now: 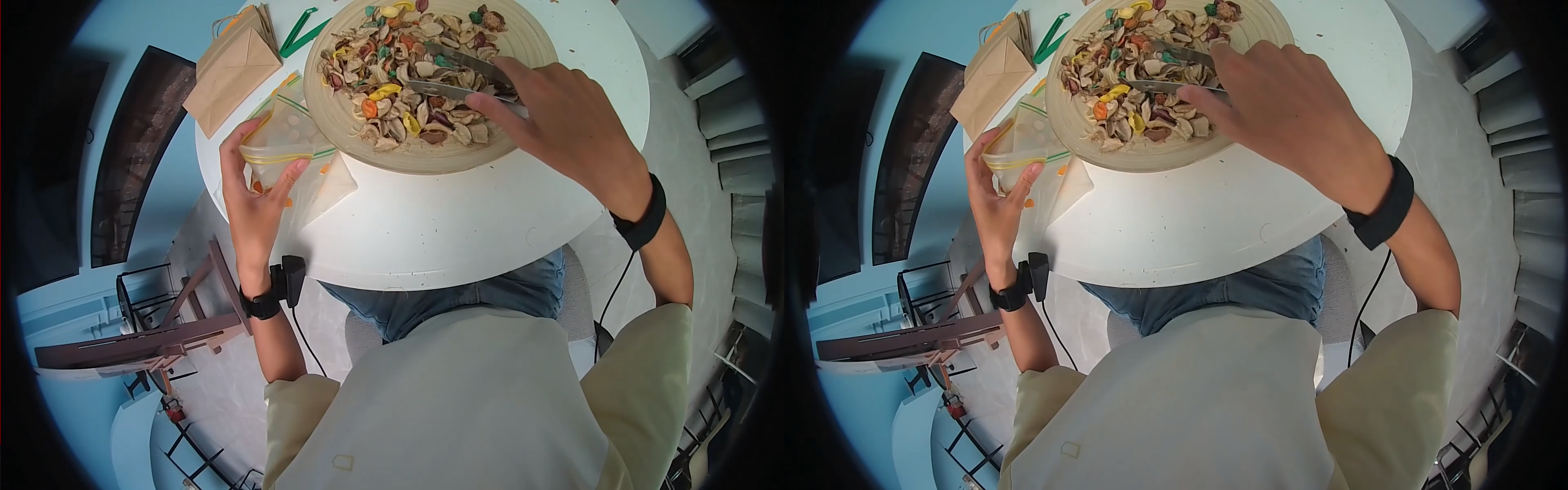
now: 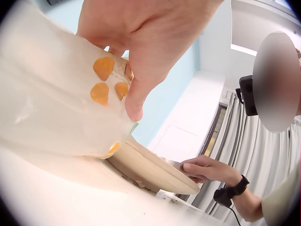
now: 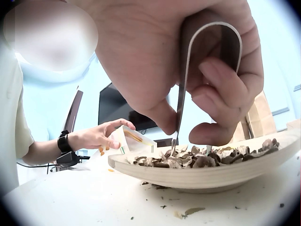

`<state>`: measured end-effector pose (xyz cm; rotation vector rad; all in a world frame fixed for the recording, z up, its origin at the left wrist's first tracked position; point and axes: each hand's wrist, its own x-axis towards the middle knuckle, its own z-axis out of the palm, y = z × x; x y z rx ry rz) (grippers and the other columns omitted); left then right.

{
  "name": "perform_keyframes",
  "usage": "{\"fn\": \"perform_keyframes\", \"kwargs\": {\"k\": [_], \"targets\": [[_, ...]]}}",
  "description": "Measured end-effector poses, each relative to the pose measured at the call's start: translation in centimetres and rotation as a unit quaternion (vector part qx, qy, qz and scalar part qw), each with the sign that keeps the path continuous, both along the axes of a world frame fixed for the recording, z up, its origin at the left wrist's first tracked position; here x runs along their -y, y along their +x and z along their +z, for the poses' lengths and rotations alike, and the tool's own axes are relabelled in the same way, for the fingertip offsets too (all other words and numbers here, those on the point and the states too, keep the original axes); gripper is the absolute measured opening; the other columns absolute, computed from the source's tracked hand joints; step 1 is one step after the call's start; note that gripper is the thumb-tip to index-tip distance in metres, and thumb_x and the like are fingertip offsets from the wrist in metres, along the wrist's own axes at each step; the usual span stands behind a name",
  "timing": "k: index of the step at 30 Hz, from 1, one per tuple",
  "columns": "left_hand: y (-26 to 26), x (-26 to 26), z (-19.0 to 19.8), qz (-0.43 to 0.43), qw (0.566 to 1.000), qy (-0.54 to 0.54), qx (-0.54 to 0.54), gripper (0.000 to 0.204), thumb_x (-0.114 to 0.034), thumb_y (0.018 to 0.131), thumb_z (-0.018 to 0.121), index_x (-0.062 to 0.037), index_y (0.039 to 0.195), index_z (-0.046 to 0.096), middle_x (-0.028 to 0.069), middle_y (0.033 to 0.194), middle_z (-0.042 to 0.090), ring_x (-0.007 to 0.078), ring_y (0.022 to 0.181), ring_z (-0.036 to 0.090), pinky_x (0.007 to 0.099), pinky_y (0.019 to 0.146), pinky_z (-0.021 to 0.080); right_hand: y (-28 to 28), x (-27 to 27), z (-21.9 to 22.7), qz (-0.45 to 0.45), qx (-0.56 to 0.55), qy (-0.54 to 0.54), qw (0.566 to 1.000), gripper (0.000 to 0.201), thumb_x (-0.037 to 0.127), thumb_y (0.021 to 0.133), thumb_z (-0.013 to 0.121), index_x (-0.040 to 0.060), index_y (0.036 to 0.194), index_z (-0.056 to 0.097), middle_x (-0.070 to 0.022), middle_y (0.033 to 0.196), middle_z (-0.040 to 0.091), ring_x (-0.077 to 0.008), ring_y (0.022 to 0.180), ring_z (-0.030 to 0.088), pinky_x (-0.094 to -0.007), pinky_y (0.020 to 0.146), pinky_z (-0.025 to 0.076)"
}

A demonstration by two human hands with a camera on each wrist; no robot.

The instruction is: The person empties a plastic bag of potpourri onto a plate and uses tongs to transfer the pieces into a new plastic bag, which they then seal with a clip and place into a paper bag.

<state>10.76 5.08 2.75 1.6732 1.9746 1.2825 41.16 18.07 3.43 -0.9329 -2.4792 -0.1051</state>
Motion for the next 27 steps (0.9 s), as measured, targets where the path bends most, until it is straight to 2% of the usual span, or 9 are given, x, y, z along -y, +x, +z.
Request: {"fn": "perform_keyframes", "kwargs": {"k": [6, 8, 12, 18, 21, 23, 27], "targets": [[0.1, 0.0, -0.4, -0.026, 0.999, 0.018, -0.016, 0.070, -0.007, 0.074, 0.082, -0.0059, 0.131, 0.041, 0.0127, 0.130, 0.051, 0.0225, 0.119, 0.052, 0.0369, 0.097, 0.051, -0.6, 0.6, -0.3, -0.038, 0.036, -0.038, 0.998, 0.041, 0.040, 0.091, 0.061, 0.0004, 0.084, 0.064, -0.0129, 0.060, 0.057, -0.0295, 0.055, 0.059, -0.0376, 0.052, 0.047], [0.2, -0.1, -0.5, -0.028, 0.999, 0.015, -0.017, 0.071, -0.007, 0.074, 0.082, -0.0056, 0.131, 0.041, 0.0129, 0.130, 0.051, 0.0228, 0.119, 0.052, 0.0374, 0.098, 0.050, -0.7, 0.2, -0.1, -0.033, 0.056, 0.001, 0.998, 0.040, 0.040, 0.091, 0.061, 0.0020, 0.080, 0.064, -0.0127, 0.061, 0.058, -0.0293, 0.056, 0.059, -0.0372, 0.052, 0.047], [0.0, -0.1, -0.7, -0.036, 0.999, 0.017, -0.012, 0.073, -0.007, 0.074, 0.082, -0.0057, 0.133, 0.040, 0.0131, 0.133, 0.049, 0.0236, 0.121, 0.051, 0.0381, 0.099, 0.049, -0.7, -0.3, -0.3, -0.019, 0.047, 0.008, 0.999, 0.039, 0.041, 0.090, 0.062, 0.0033, 0.080, 0.064, -0.0117, 0.061, 0.059, -0.0284, 0.056, 0.059, -0.0362, 0.053, 0.047], [-0.2, 0.2, -0.3, -0.023, 0.999, 0.012, -0.025, 0.074, -0.006, 0.075, 0.081, -0.0052, 0.135, 0.038, 0.0161, 0.134, 0.049, 0.0243, 0.122, 0.051, 0.0377, 0.100, 0.047, -0.1, -1.3, -0.7, 0.012, 0.015, 0.038, 0.999, 0.035, 0.041, 0.088, 0.063, 0.0066, 0.089, 0.067, -0.0102, 0.064, 0.060, -0.0267, 0.060, 0.061, -0.0369, 0.055, 0.047], [-0.3, 0.5, -0.2, -0.021, 1.000, 0.017, -0.010, 0.073, -0.006, 0.074, 0.082, -0.0065, 0.134, 0.039, 0.0134, 0.135, 0.048, 0.0248, 0.123, 0.050, 0.0381, 0.100, 0.048, 0.3, -2.0, -0.9, 0.016, 0.021, 0.038, 0.999, 0.033, 0.040, 0.088, 0.063, 0.0086, 0.093, 0.069, -0.0091, 0.066, 0.060, -0.0260, 0.062, 0.060, -0.0369, 0.057, 0.047], [-0.3, 0.8, 0.1, -0.017, 1.000, 0.019, -0.016, 0.073, -0.005, 0.074, 0.082, -0.0063, 0.134, 0.039, 0.0134, 0.135, 0.048, 0.0247, 0.123, 0.050, 0.0379, 0.100, 0.048, 0.4, -2.3, -0.8, 0.019, 0.017, 0.050, 0.998, 0.041, 0.045, 0.089, 0.062, 0.0068, 0.102, 0.072, -0.0097, 0.065, 0.064, -0.0250, 0.062, 0.058, -0.0355, 0.064, 0.047], [-0.5, 0.8, 0.0, -0.019, 0.999, 0.024, -0.028, 0.074, -0.005, 0.073, 0.082, -0.0056, 0.133, 0.040, 0.0135, 0.136, 0.048, 0.0245, 0.124, 0.050, 0.0377, 0.101, 0.047, 0.5, -2.0, 1.6, 0.044, 0.048, 0.015, 0.998, 0.044, 0.047, 0.088, 0.062, 0.0069, 0.103, 0.072, -0.0103, 0.072, 0.067, -0.0256, 0.066, 0.059, -0.0358, 0.067, 0.047]]}}
